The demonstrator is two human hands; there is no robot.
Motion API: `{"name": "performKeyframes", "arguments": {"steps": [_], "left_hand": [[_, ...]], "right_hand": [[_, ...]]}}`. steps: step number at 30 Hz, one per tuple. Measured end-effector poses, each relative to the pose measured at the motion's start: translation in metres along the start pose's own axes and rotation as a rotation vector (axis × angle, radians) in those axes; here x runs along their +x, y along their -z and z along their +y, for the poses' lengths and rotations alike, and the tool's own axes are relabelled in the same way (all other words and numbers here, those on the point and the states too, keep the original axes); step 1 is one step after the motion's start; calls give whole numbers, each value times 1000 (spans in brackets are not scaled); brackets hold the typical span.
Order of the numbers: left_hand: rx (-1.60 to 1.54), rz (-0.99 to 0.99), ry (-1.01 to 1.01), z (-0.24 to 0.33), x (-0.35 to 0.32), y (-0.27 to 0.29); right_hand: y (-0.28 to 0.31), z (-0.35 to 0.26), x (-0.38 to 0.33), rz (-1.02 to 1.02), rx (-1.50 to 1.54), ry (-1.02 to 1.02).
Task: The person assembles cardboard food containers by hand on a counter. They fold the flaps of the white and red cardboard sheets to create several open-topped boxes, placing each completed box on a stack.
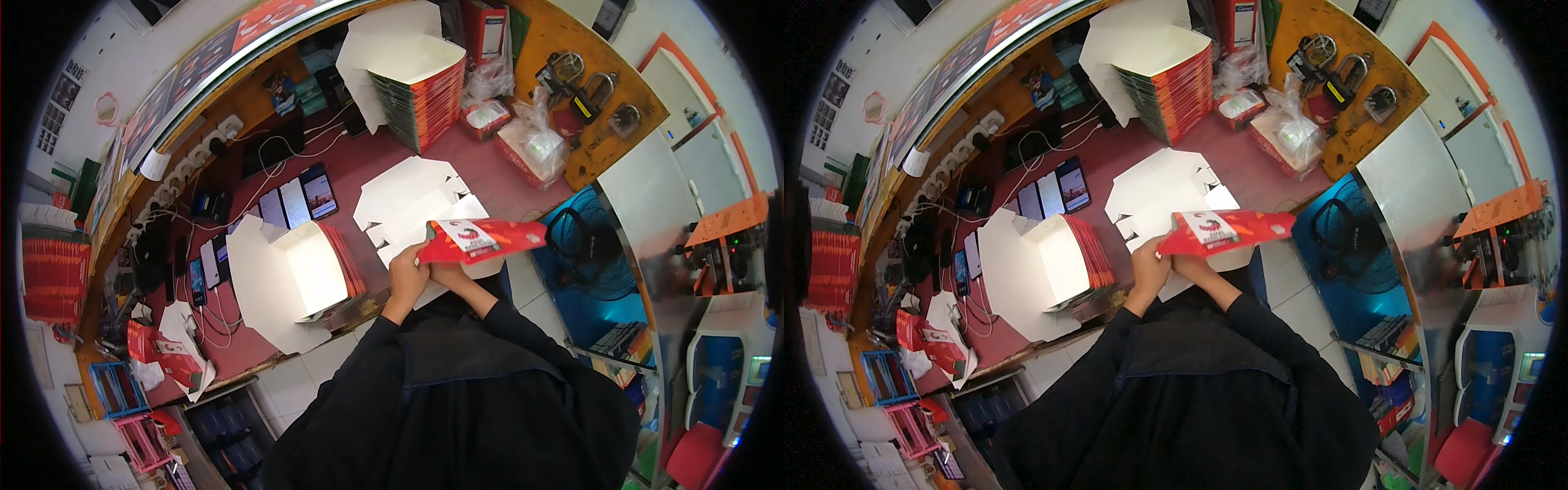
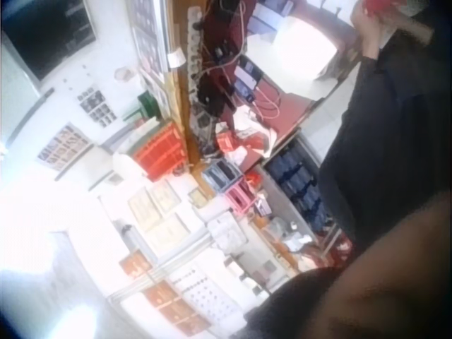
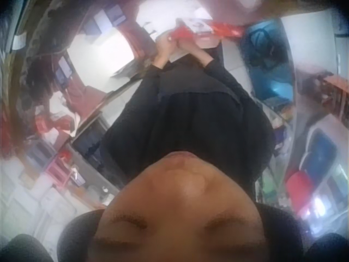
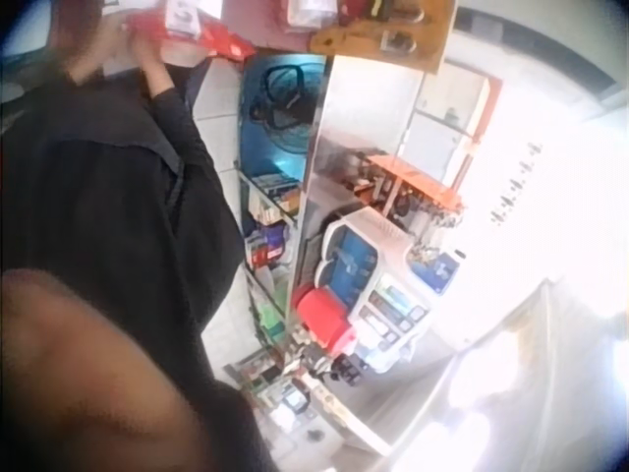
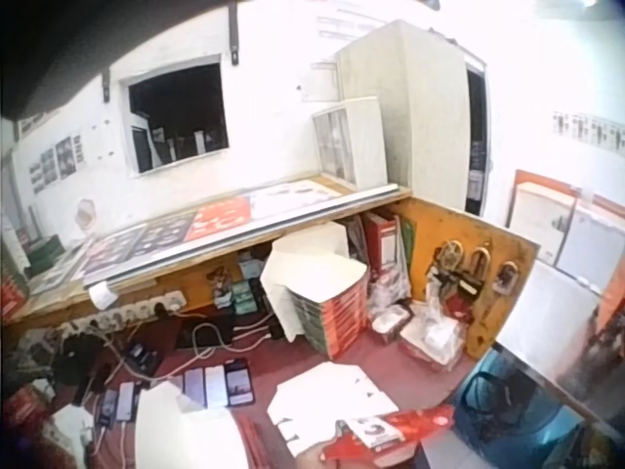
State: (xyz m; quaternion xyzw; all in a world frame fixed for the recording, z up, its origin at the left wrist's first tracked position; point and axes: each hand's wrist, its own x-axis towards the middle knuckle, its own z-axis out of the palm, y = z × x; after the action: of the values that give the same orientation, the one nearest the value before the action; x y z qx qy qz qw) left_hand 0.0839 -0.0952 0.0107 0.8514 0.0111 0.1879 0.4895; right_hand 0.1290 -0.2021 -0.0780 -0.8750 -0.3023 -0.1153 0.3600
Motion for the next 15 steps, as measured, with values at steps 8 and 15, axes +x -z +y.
{"name": "performKeyframes", "arguments": {"steps": [8,15], "left_hand": [[-50,-55,117,-86,-40,-12],[224,191,-80,56,-62,132]], "right_hand": [[13,-36,18,-404,-29,-356],[77,-129,106,-257,-125,32]]}}
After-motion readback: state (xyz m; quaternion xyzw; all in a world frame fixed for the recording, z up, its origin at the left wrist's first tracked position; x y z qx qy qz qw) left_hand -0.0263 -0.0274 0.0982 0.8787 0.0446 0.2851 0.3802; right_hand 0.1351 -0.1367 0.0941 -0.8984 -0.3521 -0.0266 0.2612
